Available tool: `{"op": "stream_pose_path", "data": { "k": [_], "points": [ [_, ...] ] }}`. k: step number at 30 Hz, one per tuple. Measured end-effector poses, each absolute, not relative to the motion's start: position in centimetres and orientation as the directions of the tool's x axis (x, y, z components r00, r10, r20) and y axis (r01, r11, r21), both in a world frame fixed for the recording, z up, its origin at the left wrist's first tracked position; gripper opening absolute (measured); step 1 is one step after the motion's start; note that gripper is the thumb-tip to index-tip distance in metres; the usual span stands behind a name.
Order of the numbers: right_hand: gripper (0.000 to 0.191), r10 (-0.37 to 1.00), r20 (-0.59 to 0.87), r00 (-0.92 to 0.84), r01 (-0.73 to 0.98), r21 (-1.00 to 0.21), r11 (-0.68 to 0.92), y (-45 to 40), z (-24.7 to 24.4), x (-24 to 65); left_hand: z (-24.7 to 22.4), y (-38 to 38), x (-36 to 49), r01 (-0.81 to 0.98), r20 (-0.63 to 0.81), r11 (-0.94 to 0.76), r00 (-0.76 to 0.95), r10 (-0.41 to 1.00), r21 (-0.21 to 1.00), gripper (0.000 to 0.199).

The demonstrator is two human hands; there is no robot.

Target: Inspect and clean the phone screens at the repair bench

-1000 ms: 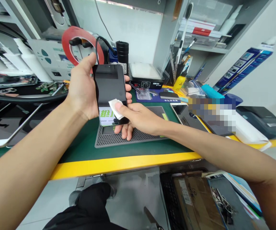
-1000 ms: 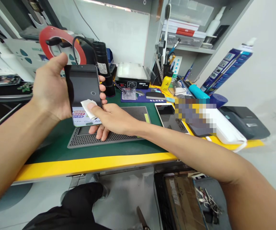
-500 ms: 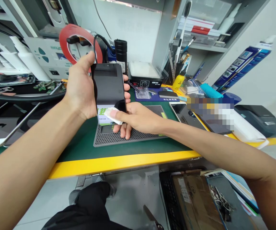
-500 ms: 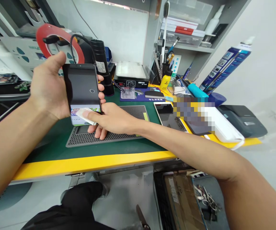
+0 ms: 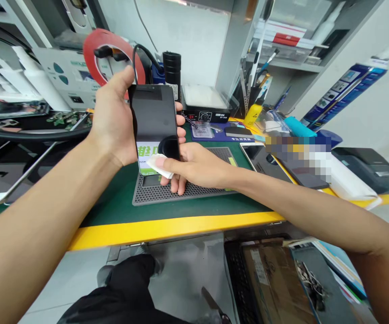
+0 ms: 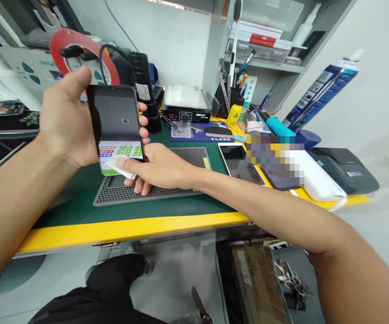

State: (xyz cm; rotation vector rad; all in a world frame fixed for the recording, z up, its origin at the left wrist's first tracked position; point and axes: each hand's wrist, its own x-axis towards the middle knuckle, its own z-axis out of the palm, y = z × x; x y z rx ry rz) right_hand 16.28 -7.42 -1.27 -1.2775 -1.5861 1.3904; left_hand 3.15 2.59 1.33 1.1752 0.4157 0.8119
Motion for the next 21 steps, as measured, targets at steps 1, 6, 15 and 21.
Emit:
{"op": "stream_pose_path", "data": {
  "k": [1, 6, 15, 21],
  "points": [
    [0.04, 0.946, -0.128, -0.297, 0.231, -0.971, -0.059, -7.4, -1.3, 16.2, 1.3, 2.6, 3.2, -0.344, 0.123, 0.148, 0.655, 0.746, 0.927, 0.068],
    [0.042, 0.951, -0.15, -0.269, 0.076, -0.988, -0.134, -7.1, -1.5, 16.3, 1.6, 2.2, 3.0, -0.365, 0.148, 0.164, 0.689, 0.709, 0.916, 0.072],
    [0.051, 0.896, -0.245, -0.37, -0.261, -0.898, -0.353, -6.6, -0.7, 17.5, 2.1, 1.4, 4.3, -0.355, -0.001, 0.238, 0.557, 0.831, 0.904, 0.073],
    [0.051, 0.851, -0.271, -0.45, -0.273, -0.866, -0.42, -6.8, -0.7, 17.3, 1.2, 1.9, 4.6, -0.324, 0.084, 0.091, 0.488, 0.869, 0.942, 0.064]
  ]
}}
